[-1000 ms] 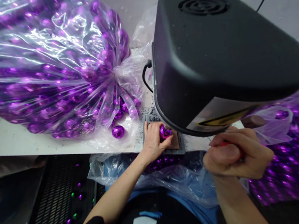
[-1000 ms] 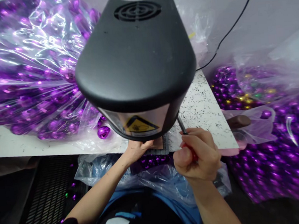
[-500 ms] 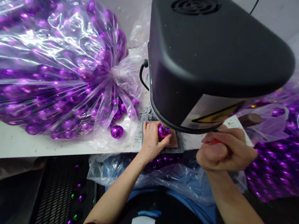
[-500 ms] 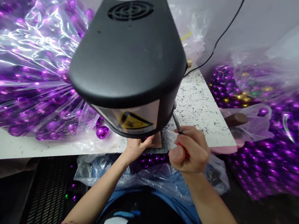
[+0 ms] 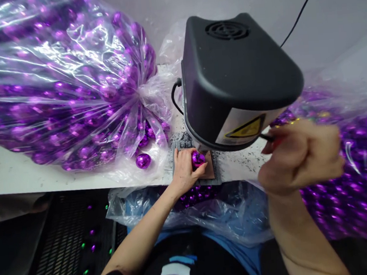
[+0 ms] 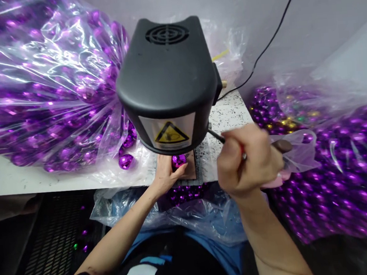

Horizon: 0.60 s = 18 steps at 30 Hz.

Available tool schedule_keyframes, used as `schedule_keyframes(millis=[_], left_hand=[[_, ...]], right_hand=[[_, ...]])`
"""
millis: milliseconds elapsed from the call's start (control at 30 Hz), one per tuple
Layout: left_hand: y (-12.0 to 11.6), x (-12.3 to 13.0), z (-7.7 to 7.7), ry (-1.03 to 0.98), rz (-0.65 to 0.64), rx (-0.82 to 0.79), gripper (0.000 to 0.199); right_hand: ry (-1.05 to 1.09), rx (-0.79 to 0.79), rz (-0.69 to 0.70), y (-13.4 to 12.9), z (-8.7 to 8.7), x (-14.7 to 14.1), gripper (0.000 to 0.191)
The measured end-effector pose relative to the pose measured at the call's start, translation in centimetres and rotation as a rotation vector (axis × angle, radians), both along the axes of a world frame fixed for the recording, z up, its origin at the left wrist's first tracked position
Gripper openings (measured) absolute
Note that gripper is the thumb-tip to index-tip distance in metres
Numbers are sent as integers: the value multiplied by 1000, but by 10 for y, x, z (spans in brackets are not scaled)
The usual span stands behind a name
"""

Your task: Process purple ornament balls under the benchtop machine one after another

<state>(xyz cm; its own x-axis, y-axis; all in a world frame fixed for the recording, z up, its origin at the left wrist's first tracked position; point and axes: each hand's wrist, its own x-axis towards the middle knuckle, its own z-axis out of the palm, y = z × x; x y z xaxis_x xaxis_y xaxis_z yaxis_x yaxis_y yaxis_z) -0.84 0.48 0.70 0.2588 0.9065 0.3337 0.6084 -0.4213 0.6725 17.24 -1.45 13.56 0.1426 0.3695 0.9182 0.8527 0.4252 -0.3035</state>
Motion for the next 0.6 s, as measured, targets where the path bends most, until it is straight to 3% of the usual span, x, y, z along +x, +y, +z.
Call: schedule_keyframes(millis=[33,100,200,333,467,533,600], left_hand=[[-2,-1,2,3,0,7,35],[-11,-6,5,-3,1,29,33],[-42,-21,6,-16,-44,50,38],[-87,-42,-17,106,-198,138,49],[-106,-49,-42,269,-226,262,50],[-106,-50,-40,277,-259,250,54],[-100,-55,-26,221,-276,221,59]], right_hand=[[-8,50,-28,8,15,-1,23],[27,-22,-31,25,40,-5,34],[92,-134,-2,45,57,-8,51],[157,-141,40,54,57,-9,56],[182,-143,25,54,57,-10,52],[183,-182,13,54,59,-9,49],[178,-214,-9,53,60,-7,47]])
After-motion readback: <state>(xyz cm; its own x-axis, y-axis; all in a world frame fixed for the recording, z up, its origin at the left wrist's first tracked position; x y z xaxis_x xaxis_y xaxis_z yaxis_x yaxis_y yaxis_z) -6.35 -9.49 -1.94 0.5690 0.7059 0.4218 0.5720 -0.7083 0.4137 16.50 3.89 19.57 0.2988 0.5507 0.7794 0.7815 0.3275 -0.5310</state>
